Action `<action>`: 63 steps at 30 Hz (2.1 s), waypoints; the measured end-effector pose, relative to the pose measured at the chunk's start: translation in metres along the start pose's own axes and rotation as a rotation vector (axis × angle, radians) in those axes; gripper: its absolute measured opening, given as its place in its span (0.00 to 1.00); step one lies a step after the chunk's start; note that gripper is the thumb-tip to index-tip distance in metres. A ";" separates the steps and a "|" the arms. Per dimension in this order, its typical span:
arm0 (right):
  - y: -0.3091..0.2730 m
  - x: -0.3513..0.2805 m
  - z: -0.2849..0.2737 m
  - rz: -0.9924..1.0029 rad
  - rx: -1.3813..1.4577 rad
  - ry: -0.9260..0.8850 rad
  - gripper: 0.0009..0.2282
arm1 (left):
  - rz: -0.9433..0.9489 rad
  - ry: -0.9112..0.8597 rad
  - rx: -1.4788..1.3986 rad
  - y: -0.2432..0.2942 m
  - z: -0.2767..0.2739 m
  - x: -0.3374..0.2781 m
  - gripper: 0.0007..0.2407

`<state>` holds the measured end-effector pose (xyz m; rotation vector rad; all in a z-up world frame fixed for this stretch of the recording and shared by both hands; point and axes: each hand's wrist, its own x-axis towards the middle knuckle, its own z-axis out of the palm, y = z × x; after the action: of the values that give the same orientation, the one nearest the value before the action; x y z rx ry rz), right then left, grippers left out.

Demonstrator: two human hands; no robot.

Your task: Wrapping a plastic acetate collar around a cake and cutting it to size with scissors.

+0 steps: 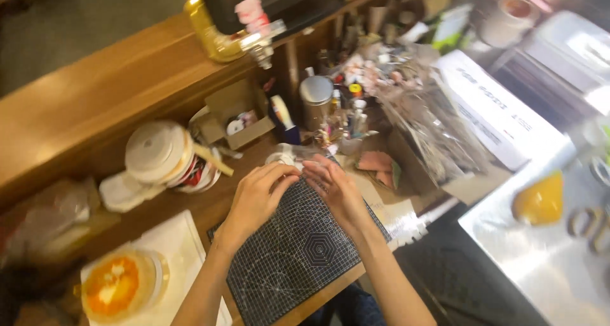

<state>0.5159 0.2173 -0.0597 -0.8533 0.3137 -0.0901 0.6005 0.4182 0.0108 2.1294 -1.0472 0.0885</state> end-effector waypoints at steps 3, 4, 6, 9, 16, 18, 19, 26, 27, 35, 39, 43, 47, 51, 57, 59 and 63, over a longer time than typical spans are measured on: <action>-0.031 -0.024 -0.014 -0.194 0.186 0.022 0.19 | 0.154 0.000 -0.097 0.055 -0.017 0.012 0.05; -0.045 -0.037 -0.026 -0.272 0.241 -0.009 0.13 | 0.218 0.013 -0.123 0.077 -0.016 0.013 0.07; -0.085 -0.084 -0.046 -0.348 0.243 -0.008 0.11 | 0.113 -0.231 -0.241 0.086 0.000 0.009 0.14; -0.125 -0.140 -0.075 -0.460 0.272 -0.043 0.05 | -0.052 -0.632 -0.347 0.077 0.024 -0.003 0.22; -0.144 -0.172 -0.155 -0.339 0.222 -0.143 0.05 | -0.315 -0.223 -0.629 0.118 0.105 0.013 0.16; -0.144 -0.183 -0.153 -0.327 0.177 -0.152 0.05 | -0.134 -0.029 -0.513 0.162 0.127 0.031 0.24; -0.141 -0.186 -0.151 -0.315 0.137 -0.151 0.05 | 0.042 0.151 -0.391 0.180 0.136 0.039 0.32; -0.139 -0.199 -0.109 -0.263 -0.018 -0.205 0.07 | -0.214 0.299 -0.600 0.153 0.207 0.065 0.15; -0.144 -0.205 -0.099 -0.275 -0.028 -0.225 0.08 | -0.133 0.314 -0.451 0.126 0.212 0.061 0.12; -0.175 -0.220 -0.056 -0.425 -0.102 -0.188 0.09 | 0.045 0.161 0.457 -0.114 0.161 0.044 0.08; -0.189 -0.230 -0.069 -0.543 -0.050 0.016 0.10 | -0.052 -0.080 0.941 -0.230 0.127 0.063 0.07; -0.204 -0.271 -0.095 -0.617 -0.129 0.374 0.11 | -0.153 -0.572 0.892 -0.311 0.141 0.063 0.21; -0.224 -0.338 -0.118 -0.662 -0.033 0.715 0.13 | -0.419 -0.700 0.876 -0.223 0.130 0.064 0.23; -0.223 -0.414 -0.158 -0.771 0.060 0.792 0.07 | 0.003 -0.384 -0.109 0.095 0.147 0.076 0.11; -0.234 -0.589 -0.209 -0.935 0.059 0.839 0.17 | 0.778 -0.859 -0.656 0.441 0.264 -0.001 0.45; -0.234 -0.666 -0.248 -0.976 0.023 0.869 0.28 | 0.898 -0.953 -0.713 0.504 0.324 -0.030 0.36; -0.222 -0.825 -0.348 -1.100 0.077 0.939 0.10 | 0.762 -1.484 -0.336 0.582 0.398 -0.065 0.06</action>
<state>-0.3648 -0.0141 0.0884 -0.7759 0.6725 -1.5456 0.0474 -0.0226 0.0469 1.1222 -2.3789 -1.3593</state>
